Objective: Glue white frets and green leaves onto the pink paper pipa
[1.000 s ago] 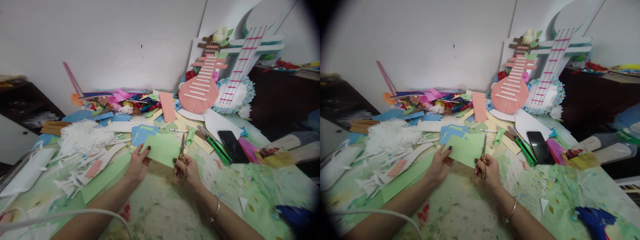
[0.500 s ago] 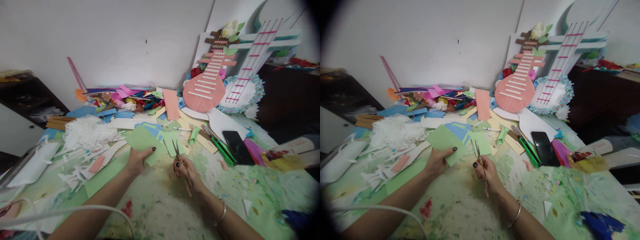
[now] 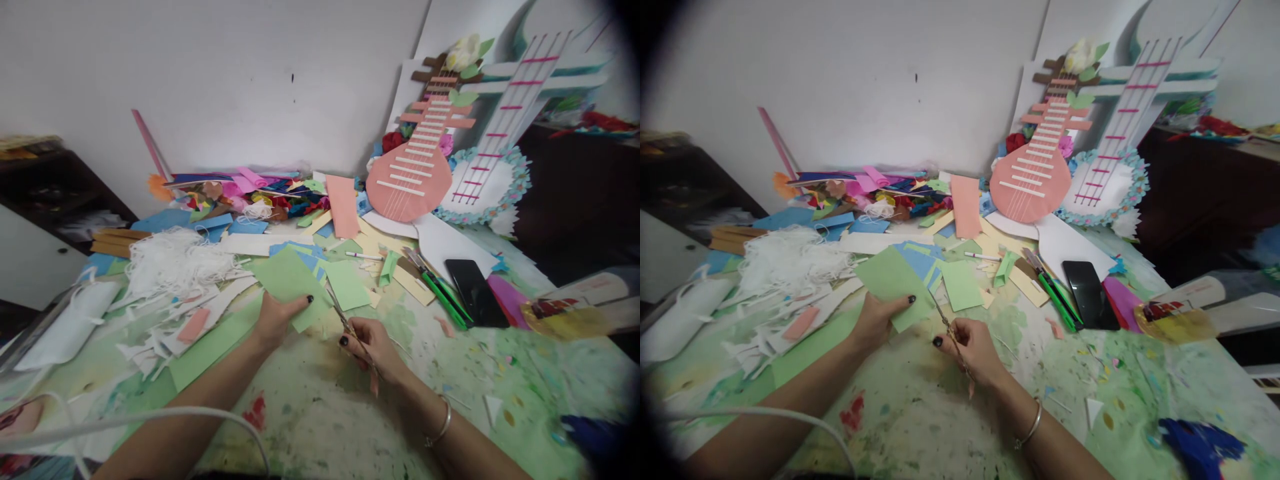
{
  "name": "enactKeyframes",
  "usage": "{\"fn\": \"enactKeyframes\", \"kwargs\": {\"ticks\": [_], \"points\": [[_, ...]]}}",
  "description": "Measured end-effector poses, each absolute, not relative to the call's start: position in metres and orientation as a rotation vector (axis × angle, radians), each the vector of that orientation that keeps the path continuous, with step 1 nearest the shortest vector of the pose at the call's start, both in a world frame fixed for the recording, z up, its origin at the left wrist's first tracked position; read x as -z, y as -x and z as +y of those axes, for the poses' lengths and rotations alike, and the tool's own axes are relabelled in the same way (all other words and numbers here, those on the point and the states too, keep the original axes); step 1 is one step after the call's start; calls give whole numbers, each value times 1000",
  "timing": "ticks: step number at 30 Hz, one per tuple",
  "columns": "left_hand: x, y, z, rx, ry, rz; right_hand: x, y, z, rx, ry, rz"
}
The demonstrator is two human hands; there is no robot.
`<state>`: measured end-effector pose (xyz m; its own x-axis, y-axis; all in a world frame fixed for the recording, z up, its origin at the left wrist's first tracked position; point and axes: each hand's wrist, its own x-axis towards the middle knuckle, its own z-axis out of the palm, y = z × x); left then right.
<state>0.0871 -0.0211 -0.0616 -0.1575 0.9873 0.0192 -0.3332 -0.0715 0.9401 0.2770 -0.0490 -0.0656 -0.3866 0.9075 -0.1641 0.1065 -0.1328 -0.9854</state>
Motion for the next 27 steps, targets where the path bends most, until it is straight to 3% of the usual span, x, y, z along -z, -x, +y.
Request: {"fn": "enactKeyframes", "kwargs": {"ticks": [27], "points": [[67, -86, -21, -1454, -881, 1042, 76, -279, -47, -1498, 1164, -1533]]}}
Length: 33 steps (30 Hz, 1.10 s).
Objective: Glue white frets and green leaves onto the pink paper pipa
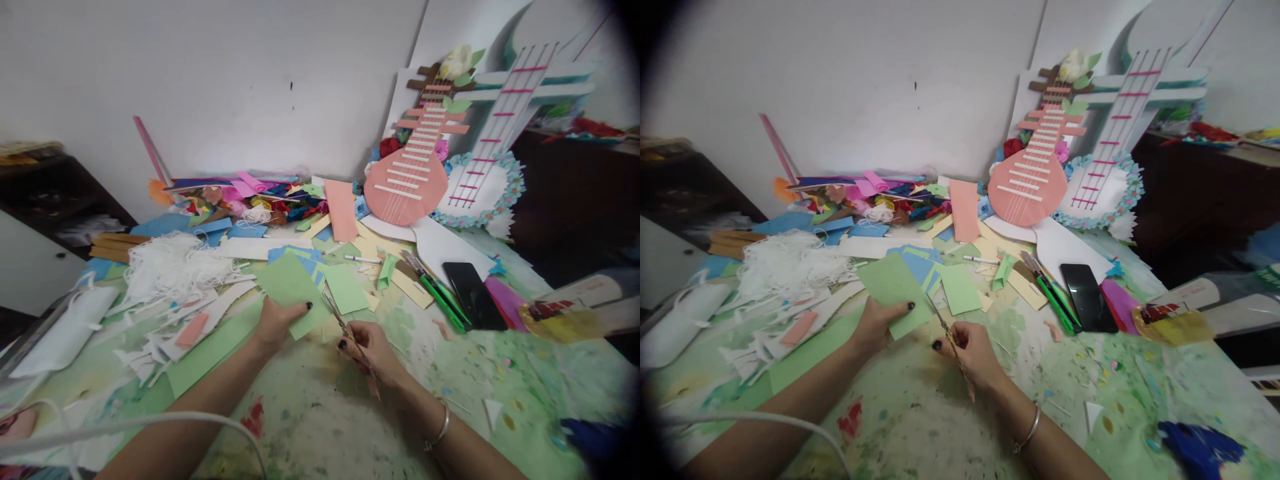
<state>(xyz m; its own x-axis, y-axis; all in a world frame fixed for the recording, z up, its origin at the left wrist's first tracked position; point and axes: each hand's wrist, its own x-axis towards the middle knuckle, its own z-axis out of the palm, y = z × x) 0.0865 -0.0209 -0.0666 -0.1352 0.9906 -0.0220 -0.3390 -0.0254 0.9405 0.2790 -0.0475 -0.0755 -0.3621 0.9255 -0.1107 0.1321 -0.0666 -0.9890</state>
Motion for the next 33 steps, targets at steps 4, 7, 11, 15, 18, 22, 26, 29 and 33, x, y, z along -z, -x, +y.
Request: {"fn": "enactKeyframes", "kwargs": {"ticks": [4, 7, 11, 15, 18, 22, 26, 29, 33], "points": [[65, -87, -21, -1476, -871, 1071, 74, -279, -48, -1507, 1166, -1523], [66, -87, -21, -1467, -863, 1073, 73, -279, -48, -1511, 1170, -1525], [67, -86, -21, -1464, -864, 1069, 74, -278, -48, -1505, 1155, -1531], [68, -86, -21, -1464, -869, 1055, 74, -278, -48, -1493, 1163, -1533], [67, -87, -21, -1460, -876, 1046, 75, -278, -48, -1509, 1163, -1518], [65, -88, -22, -1462, -856, 1047, 75, -276, -48, -1499, 1230, -1491], [64, -88, -22, -1460, -857, 1048, 72, -275, -49, -1488, 1299, -1463], [64, -87, -22, -1467, -858, 1030, 69, -274, -50, -1499, 1334, -1467], [64, -88, -21, -1477, -860, 1046, 70, -273, -50, -1485, 1350, -1448]]}}
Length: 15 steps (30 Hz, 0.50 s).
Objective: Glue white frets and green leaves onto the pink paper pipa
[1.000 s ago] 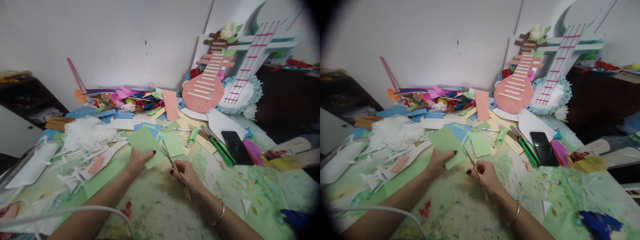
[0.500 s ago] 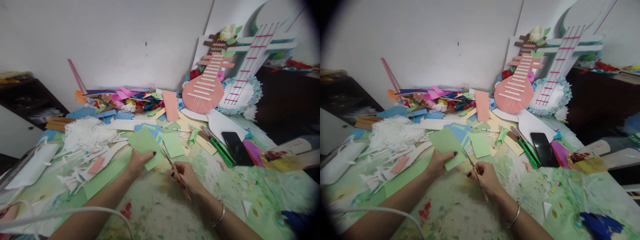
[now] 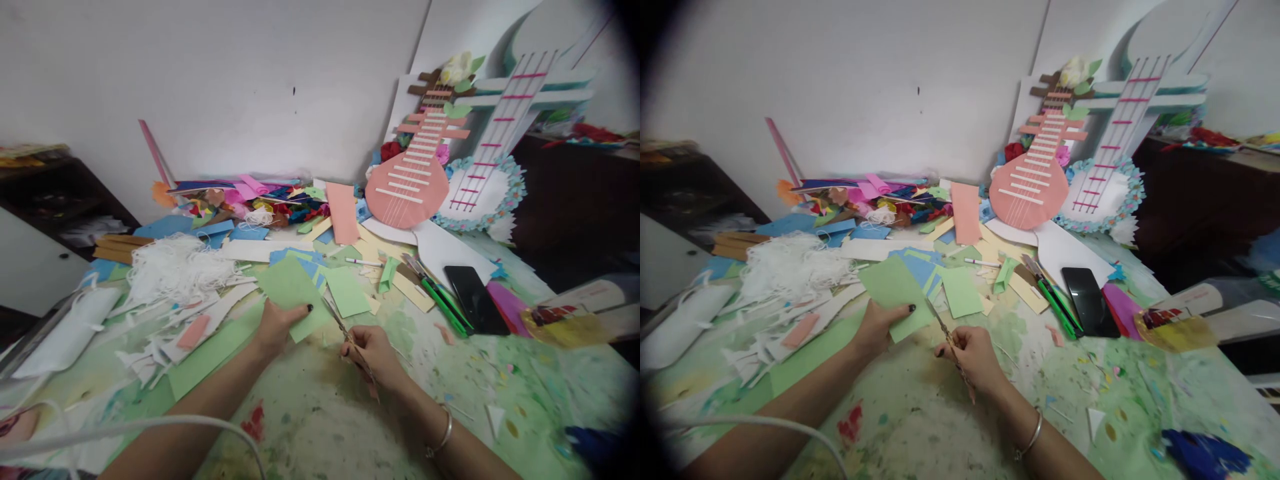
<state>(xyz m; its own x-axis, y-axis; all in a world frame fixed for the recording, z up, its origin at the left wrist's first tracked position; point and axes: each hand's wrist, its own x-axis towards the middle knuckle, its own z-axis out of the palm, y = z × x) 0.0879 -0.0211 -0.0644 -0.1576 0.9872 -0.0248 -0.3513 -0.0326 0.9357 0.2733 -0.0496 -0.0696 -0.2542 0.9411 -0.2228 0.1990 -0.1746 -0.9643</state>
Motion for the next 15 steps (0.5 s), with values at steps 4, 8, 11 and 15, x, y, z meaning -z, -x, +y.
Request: {"fn": "enactKeyframes", "kwargs": {"ticks": [4, 8, 11, 15], "points": [[64, -89, -21, -1477, -853, 1051, 70, -274, -49, -1505, 1364, -1444], [63, -91, -21, -1478, -837, 1040, 67, -274, -48, -1502, 1386, -1461], [62, -92, -22, -1474, -822, 1037, 65, -273, -49, -1509, 1401, -1455], [61, -93, -23, -1446, -782, 1037, 67, -271, -49, -1551, 1428, -1407]]}}
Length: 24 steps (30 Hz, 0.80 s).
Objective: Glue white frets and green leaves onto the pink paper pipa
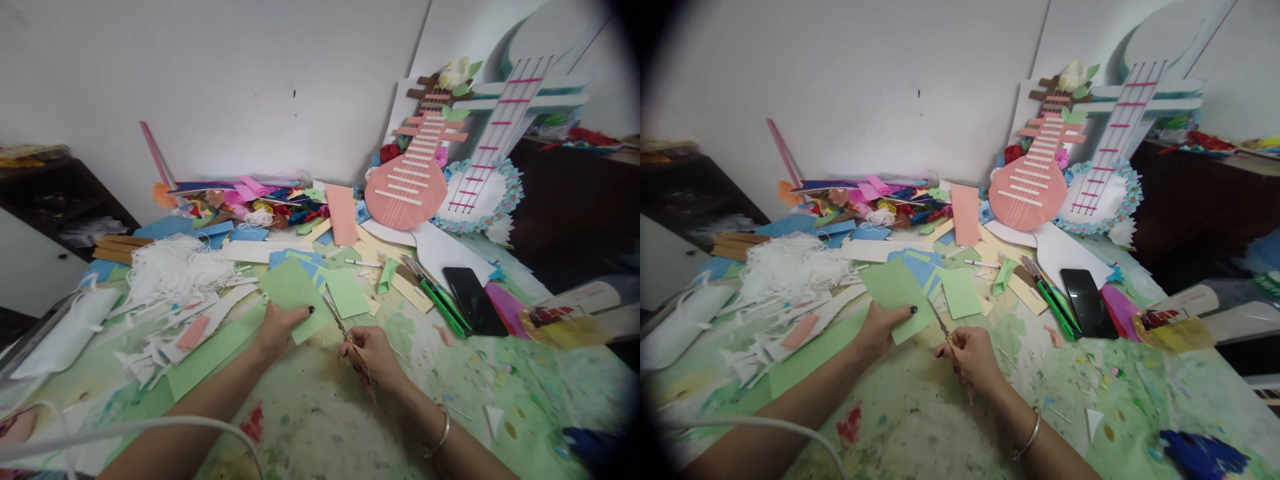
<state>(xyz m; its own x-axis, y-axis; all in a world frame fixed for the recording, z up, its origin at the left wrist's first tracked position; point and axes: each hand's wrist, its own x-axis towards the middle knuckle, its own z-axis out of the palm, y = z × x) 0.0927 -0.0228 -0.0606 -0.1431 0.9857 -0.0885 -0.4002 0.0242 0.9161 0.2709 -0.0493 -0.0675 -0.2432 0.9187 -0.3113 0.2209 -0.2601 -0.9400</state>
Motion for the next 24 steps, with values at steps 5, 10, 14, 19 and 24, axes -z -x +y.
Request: {"fn": "enactKeyframes", "kwargs": {"ticks": [5, 10, 14, 19, 24], "points": [[61, -90, -17, -1462, -744, 1051, 70, -295, -29, -1231, 1571, -1513], [59, -89, -13, -1442, -613, 1111, 64, -346, 1, -152, 1974, -1867], [59, -84, -10, -1480, -635, 1104, 58, -372, 9, 102, 2191, -1855], [65, -82, -14, -1397, -863, 1043, 62, -374, 7, 193, 2275, -1897], [78, -96, -28, -1050, -1117, 939, 67, -357, -3, 370, 1978, -1973]]}}
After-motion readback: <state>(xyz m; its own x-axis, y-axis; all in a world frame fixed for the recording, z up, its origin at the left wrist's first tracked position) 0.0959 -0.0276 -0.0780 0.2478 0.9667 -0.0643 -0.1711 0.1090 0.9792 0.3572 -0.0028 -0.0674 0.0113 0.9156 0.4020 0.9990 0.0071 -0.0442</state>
